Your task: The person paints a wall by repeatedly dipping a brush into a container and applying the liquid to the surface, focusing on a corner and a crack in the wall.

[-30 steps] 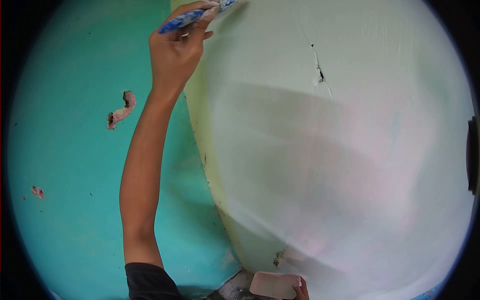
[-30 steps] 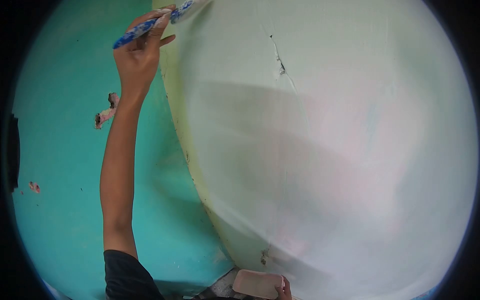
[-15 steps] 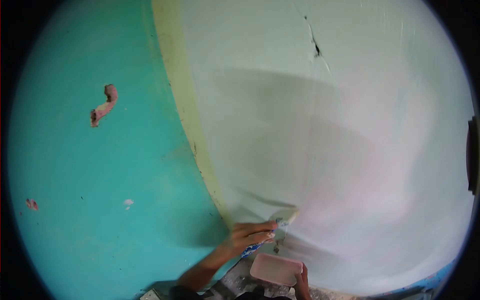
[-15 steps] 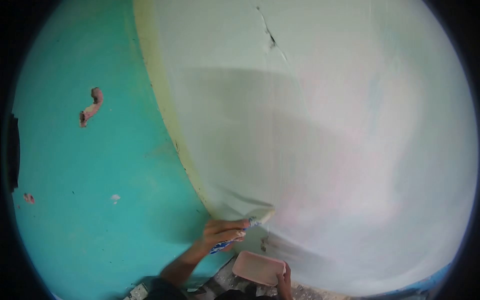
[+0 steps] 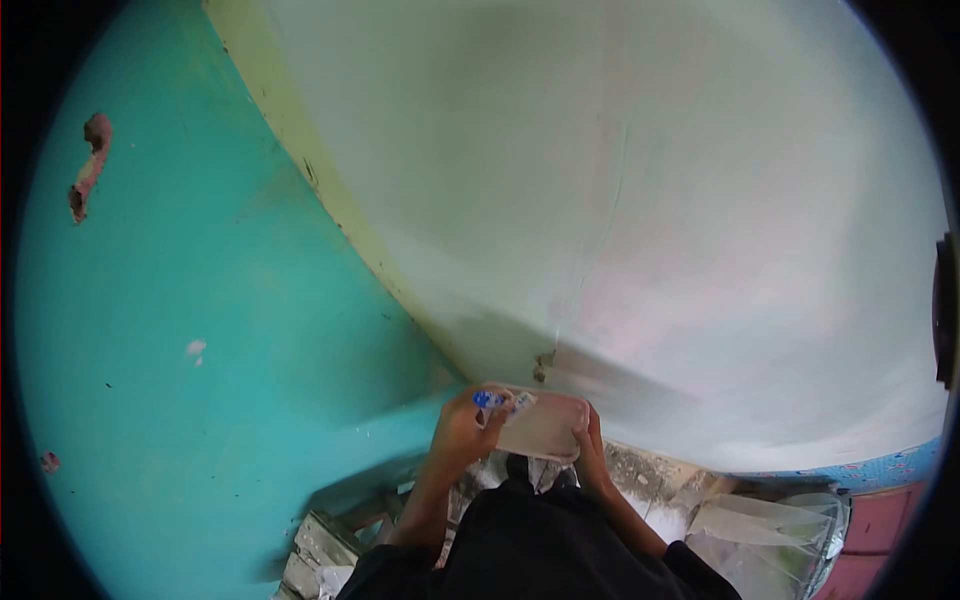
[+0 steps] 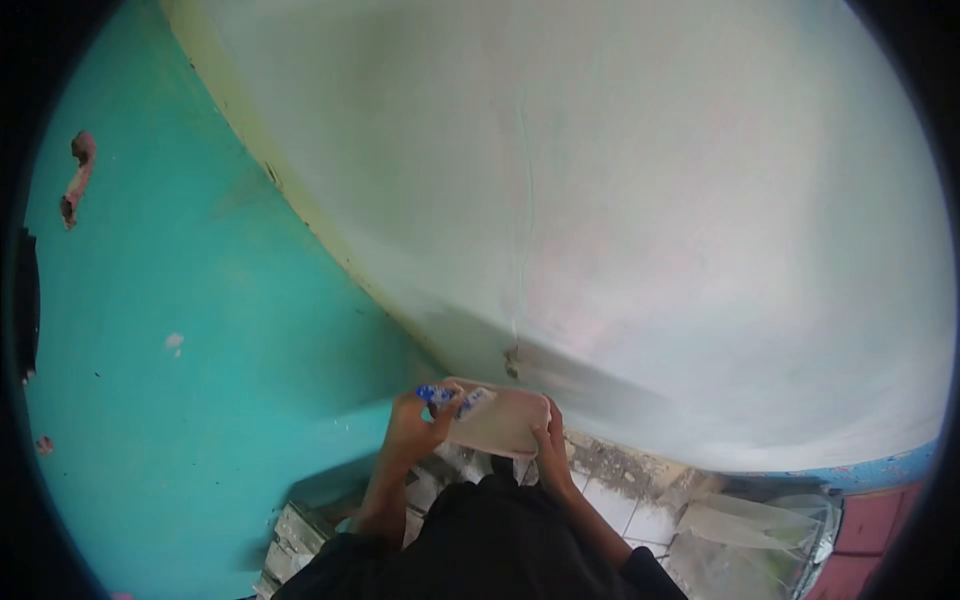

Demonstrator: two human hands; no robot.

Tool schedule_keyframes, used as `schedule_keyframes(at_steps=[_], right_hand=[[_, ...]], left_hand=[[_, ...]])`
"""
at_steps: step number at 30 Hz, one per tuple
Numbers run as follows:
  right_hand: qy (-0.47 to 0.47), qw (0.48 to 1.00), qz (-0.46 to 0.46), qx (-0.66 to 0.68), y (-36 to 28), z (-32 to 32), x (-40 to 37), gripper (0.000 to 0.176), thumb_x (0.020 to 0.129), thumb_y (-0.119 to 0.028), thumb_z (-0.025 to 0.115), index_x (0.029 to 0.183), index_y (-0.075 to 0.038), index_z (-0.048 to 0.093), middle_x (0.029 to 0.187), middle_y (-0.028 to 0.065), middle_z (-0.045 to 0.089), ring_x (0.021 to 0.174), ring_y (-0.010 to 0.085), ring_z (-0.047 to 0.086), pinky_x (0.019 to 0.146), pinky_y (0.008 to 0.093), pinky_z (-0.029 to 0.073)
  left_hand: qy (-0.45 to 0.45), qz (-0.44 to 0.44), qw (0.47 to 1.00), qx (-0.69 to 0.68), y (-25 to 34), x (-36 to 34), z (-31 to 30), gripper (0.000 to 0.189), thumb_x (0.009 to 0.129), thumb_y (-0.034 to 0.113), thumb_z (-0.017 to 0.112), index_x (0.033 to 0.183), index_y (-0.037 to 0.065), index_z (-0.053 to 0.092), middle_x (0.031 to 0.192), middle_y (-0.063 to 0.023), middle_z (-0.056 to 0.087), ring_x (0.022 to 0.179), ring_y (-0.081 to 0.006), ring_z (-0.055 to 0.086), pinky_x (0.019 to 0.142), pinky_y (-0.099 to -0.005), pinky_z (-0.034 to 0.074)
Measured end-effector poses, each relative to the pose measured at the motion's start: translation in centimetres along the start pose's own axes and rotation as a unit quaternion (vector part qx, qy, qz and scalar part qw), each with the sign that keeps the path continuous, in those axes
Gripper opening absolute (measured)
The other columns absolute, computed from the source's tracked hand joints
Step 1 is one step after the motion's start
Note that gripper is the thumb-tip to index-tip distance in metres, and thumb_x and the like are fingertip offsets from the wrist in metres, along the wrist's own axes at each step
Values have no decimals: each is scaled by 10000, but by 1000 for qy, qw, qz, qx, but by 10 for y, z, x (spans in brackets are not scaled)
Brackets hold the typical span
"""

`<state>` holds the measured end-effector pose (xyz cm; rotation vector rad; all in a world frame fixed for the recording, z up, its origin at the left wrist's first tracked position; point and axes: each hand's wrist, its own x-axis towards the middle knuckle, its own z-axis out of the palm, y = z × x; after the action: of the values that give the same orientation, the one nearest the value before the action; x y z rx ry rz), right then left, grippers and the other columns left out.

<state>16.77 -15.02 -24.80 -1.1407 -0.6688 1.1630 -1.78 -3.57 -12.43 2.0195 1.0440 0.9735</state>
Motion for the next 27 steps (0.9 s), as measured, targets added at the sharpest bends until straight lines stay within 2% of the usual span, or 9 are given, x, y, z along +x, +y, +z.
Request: schedule_keyframes(at_steps=[3,6,9,12,15,18,21,27], right_hand=[[-3,1000,14,7,4,0,1,618,1004,-324,467,1522,-84,230,1504,159,326,1396,275,313,1145,401,268],[-1,999,21,27,1,5,1,628,998,-325,466,1525,-89,219,1506,154,319,1407,276,299,1144,408,276],[6,998,38,53,-6,10,-1,615,1002,-321,448,1525,-93,217,1498,156,326,1406,279,302,1143,408,282],[11,997,41,71,-2,6,-2,624,999,-338,446,1525,-98,212,1501,156,317,1404,281,307,1141,408,289],[12,996,51,67,-2,3,-3,641,997,-324,430,1538,-113,158,1500,152,322,1396,294,345,1127,430,332],[16,997,35,66,-1,2,-5,655,991,-384,444,1521,-82,206,1503,157,302,1408,275,298,1150,410,273],[19,999,29,25,-10,6,-7,654,992,-385,437,1519,-75,205,1496,157,305,1406,276,296,1153,411,264],[19,998,45,38,-13,6,-7,645,991,-378,433,1517,-81,206,1482,152,318,1401,274,303,1146,412,273]], left_hand=[[-19,7,999,34,-4,5,-1,160,859,141,719,955,21,672,853,-138,682,631,-286,648,570,-354,506],[-76,-13,996,39,1,9,-1,136,857,126,712,942,25,680,851,-141,683,657,-304,660,575,-361,514],[-52,60,996,49,-13,8,10,127,863,119,712,945,23,694,802,-128,684,585,-209,616,534,-310,471],[-41,77,993,74,-12,11,8,129,864,130,714,937,26,693,807,-123,685,580,-218,617,533,-316,471],[-12,54,997,53,-8,14,4,131,861,137,716,935,30,694,798,-118,677,579,-229,610,534,-318,469],[-19,63,995,81,-13,16,3,135,856,136,719,941,35,695,794,-117,667,592,-236,614,538,-318,470],[-47,64,993,83,-5,18,1,133,848,129,724,941,39,694,784,-120,658,598,-240,614,539,-319,469],[-41,87,992,76,-17,13,13,145,841,128,726,942,30,693,779,-128,653,578,-253,611,531,-337,472]])
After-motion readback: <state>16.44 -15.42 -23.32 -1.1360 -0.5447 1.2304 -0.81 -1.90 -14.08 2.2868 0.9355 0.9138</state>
